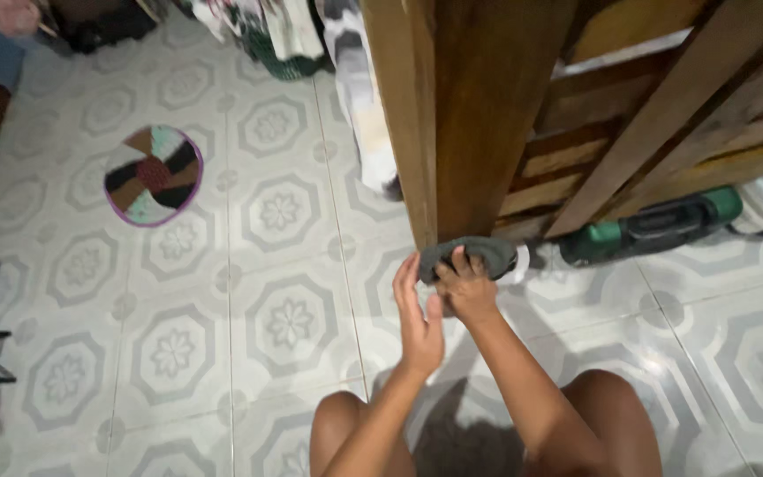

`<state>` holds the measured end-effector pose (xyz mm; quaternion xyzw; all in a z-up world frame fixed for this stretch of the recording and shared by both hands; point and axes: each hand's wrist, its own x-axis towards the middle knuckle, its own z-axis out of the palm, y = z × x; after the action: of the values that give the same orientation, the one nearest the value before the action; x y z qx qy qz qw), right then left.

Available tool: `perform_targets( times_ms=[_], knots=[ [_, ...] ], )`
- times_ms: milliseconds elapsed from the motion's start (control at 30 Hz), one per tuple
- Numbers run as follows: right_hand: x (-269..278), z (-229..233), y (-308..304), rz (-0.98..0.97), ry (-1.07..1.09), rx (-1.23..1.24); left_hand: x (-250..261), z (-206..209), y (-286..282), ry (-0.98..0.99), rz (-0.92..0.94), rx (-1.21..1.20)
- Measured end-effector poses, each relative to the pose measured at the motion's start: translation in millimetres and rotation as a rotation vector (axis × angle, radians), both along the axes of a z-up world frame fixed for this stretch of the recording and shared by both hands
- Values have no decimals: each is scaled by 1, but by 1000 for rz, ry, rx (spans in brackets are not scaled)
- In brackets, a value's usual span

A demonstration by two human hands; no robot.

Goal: The person scrubs the wooden leg and slats of a piece of furniture using a dark scrubbing pad. They work on the vertical leg, horizontal slats, and underside areas, moving around the furniture to reach different sections.

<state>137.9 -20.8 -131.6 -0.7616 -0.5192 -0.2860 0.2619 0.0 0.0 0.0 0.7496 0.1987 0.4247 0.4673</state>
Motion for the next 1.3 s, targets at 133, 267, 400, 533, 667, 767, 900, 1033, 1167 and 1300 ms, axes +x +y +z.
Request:
perform_targets(
  times_ms=[133,267,400,533,667,767,900,1033,1167,1300],
  knots=[
    [3,93,8,21,-175,163,-1,48,-9,-64,-14,251],
    [-1,228,14,-15,-328,312,3,110,-10,-185,15,539],
    [-19,340,12,-98,-343,347,11,189,-10,-320,32,620],
    [-29,378,11,-53,-256,406,13,247,-9,-323,127,675],
    [-21,363,10,100,7,549,15,269,-13,-337,161,763],
    [-33,339,4,227,292,681,20,278,-20,-247,82,881],
    [-28,338,6,258,392,706,15,274,-21,-274,104,894],
    [-13,320,10,378,554,711,8,235,-8,-263,120,804],
    [-25,239,3,492,1008,793,17,152,3,-115,161,859],
    [-20,148,-3,127,328,433,19,65,11,5,147,861]
  ],
)
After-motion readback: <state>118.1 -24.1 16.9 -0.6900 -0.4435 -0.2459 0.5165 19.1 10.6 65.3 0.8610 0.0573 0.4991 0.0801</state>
